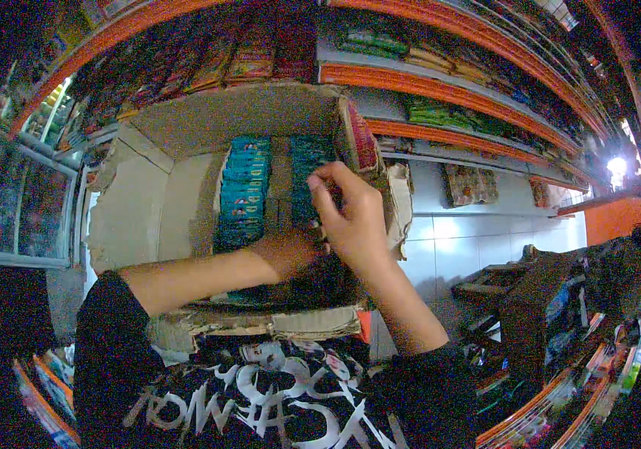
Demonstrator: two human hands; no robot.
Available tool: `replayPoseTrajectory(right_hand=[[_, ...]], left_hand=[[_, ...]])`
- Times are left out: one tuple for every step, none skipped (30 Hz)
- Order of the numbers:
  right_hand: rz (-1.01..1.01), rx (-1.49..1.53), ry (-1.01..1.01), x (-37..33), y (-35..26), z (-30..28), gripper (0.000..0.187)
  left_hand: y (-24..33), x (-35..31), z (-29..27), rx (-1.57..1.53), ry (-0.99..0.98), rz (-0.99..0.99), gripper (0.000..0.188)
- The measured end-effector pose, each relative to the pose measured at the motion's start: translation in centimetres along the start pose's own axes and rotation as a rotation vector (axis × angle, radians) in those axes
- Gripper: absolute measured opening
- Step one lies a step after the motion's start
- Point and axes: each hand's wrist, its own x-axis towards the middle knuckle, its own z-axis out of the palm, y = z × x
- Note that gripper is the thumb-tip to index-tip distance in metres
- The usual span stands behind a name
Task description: Organizing and stacking small seasoning packets inside a large cardboard box in a grocery store aisle.
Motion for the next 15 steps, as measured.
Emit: replayPoseTrajectory(right_hand=[[0.037,0.036,0.004,0.0,0.0,0.0,0.011],[0.074,0.070,0.008,0.1,0.1,-0.1,0.010],[0.073,0.070,0.009,0.1,0.2,-0.2,0.010],[0.108,0.104,0.017,0.1,0.5,-0.2,0.009],[0.144,0.136,0.026,0.0,0.7,-0.3,0.008],[0.146,0.131,0.031,0.0,0.8,-0.5,0.008],[0.139,0.052,0.018,0.0,0.5,-0.4,0.007],[0.128,-0.023,-0.001,0.1,0.1,-0.1,0.007],[0.073,-0.187,-0.098,-0.1,1.1,0.2,0.010],[-0.010,-0.301,-0.212,-0.7,2.1,0.6,0.015],[-0.094,-0.415,-0.326,-1.4,2.7,0.8,0.021],[0.005,-0.505,-0.598,-1.6,2.4,0.6,0.033],[-0.036,-0.542,-0.689,-2.5,2.7,0.6,0.039],[-0.076,-0.577,-0.781,-3.3,3.0,0.6,0.046],[-0.126,-0.678,-0.851,-3.2,2.2,0.9,0.055]], left_hand=[[0.3,-0.2,-0.5,-0.011,0.051,0.009,0.034],[0.5,-0.3,-0.9,-0.022,0.102,0.019,0.037],[0.2,-0.3,-1.1,-0.021,0.103,0.019,0.037],[-0.2,-0.2,-1.5,0.045,0.158,-0.050,0.040],[-0.7,0.1,-1.9,0.111,0.212,-0.116,0.043],[-1.4,0.7,-2.4,-0.101,0.203,-0.311,0.048],[-3.8,1.1,-1.0,-0.157,0.430,-0.347,0.051],[-6.4,1.4,0.6,-0.209,0.661,-0.386,0.053],[-7.6,2.2,0.1,-0.540,0.706,-0.586,0.057],[-9.8,2.7,-0.4,-0.827,0.616,-0.612,0.067],[-10.7,3.5,0.1,-0.935,0.658,-0.689,0.073],[-9.9,4.4,-0.8,-1.047,0.694,-0.764,0.078],[-9.6,5.1,-1.6,-1.197,0.687,-0.751,0.083],[-10.6,5.9,-1.0,-1.199,0.683,-0.742,0.083],[-12.4,6.7,0.3,-1.294,0.679,-0.662,0.081]])
